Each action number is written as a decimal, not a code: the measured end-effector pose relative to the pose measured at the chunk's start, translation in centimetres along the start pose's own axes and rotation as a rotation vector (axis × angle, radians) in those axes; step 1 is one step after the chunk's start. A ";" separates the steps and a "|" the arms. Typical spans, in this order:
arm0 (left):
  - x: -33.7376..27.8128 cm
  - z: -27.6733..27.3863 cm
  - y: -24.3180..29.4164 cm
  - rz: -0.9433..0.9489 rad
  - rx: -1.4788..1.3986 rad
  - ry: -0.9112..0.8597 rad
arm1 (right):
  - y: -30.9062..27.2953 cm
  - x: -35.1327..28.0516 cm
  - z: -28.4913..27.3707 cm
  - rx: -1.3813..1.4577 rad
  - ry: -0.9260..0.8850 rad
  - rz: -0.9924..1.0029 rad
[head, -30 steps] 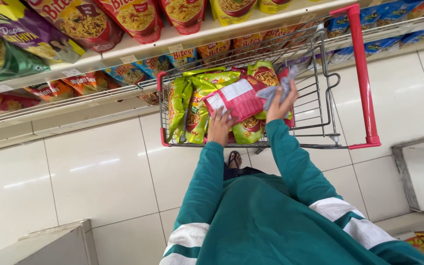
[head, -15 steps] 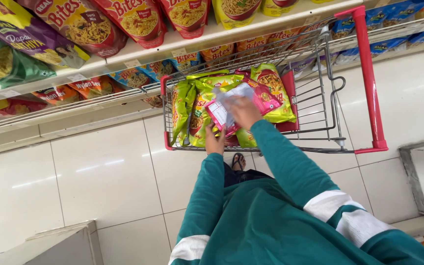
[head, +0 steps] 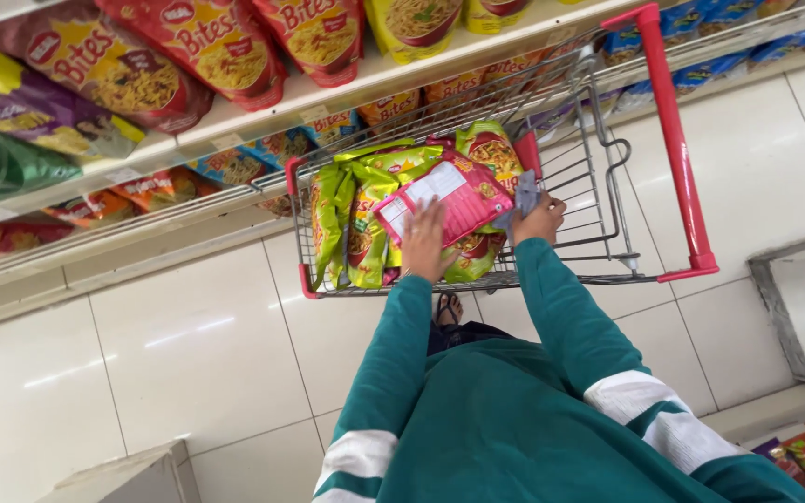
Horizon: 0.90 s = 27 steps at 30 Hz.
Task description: Cleaning snack bags with a cloth in a shopping cart and placing them back on store shelves.
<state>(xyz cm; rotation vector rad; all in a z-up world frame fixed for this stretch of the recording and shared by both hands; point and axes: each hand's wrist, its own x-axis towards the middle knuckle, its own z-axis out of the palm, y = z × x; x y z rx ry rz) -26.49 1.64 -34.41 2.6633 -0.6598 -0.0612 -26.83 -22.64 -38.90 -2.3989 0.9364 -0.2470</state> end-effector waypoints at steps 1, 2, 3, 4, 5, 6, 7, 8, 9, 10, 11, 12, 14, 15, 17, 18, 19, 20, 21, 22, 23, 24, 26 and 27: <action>0.6 0.3 0.7 0.012 0.000 -0.003 | 0.8 -0.1 0.4 0.001 0.008 0.009; 1.7 0.6 1.6 -0.044 0.122 -0.099 | 1.5 0.4 0.7 0.013 -0.011 -0.034; 2.7 0.9 2.4 -0.102 0.244 -0.193 | 2.2 0.8 0.9 0.025 -0.030 -0.077; 3.1 1.7 2.3 -0.092 0.242 -0.185 | 2.7 1.1 1.1 0.025 -0.018 -0.077; 3.6 2.5 2.3 -0.125 0.396 -0.159 | 3.3 1.4 1.4 0.118 -0.007 -0.176; 3.9 3.4 2.1 -0.162 0.551 -0.133 | 3.9 1.4 1.8 0.212 -0.002 -0.277; 4.2 2.6 2.0 -0.158 0.550 -0.127 | 4.1 1.6 1.3 0.212 0.006 -0.278; 4.2 1.7 1.7 -0.195 0.446 -0.151 | 4.2 1.4 0.9 0.308 -0.003 -0.342; 4.2 0.8 1.4 -0.231 0.340 -0.175 | 4.4 1.2 0.6 0.405 -0.011 -0.407; 4.3 1.7 0.4 -0.236 0.343 -0.172 | 3.9 1.2 0.0 0.409 -0.014 -0.412; 4.4 2.5 -0.7 -0.197 0.290 -0.075 | 3.5 1.0 -0.5 0.440 -0.034 -0.431; 4.5 3.3 -1.8 -0.160 0.238 0.025 | 3.0 1.0 -1.1 0.471 -0.055 -0.452; 4.4 -1.3 -1.2 -0.247 0.033 -0.007 | -0.3 -0.1 -3.7 0.352 -0.052 -0.435; 4.3 -3.7 -0.9 -0.322 -0.177 -0.043 | -2.0 -0.7 -5.1 0.228 -0.043 -0.410; 4.3 -1.4 -3.7 -0.340 -0.280 0.104 | -3.8 -0.7 -6.0 0.068 0.027 -0.425; 4.2 -0.4 -5.2 -0.345 -0.383 0.240 | -4.7 -0.9 -6.5 -0.095 0.104 -0.423; 4.0 0.4 -6.3 -0.353 -0.378 0.254 | -5.1 -0.5 -5.9 -0.087 0.102 -0.438; 4.2 0.9 -7.5 -0.374 -0.676 0.283 | -5.7 0.1 -5.3 -0.020 0.141 -0.504; 4.3 1.5 -8.8 -0.385 -0.974 0.308 | -6.3 0.7 -4.7 0.049 0.180 -0.569; 4.5 0.6 -8.8 -0.382 -0.972 0.322 | -7.8 1.1 -4.7 0.055 0.183 -0.581; 4.6 -0.2 -8.9 -0.367 -1.244 0.311 | -9.2 1.4 -4.8 0.327 -0.072 -0.513; 5.2 -1.3 -9.0 -0.337 -1.514 0.295 | -10.9 2.0 -4.9 0.592 -0.328 -0.436; 5.5 -4.5 -7.7 -0.375 -1.769 0.256 | -13.4 3.9 -2.9 0.789 -0.546 -0.353; 5.6 -6.1 -7.1 -0.422 -2.025 0.192 | -14.7 4.8 -1.9 0.973 -0.772 -0.245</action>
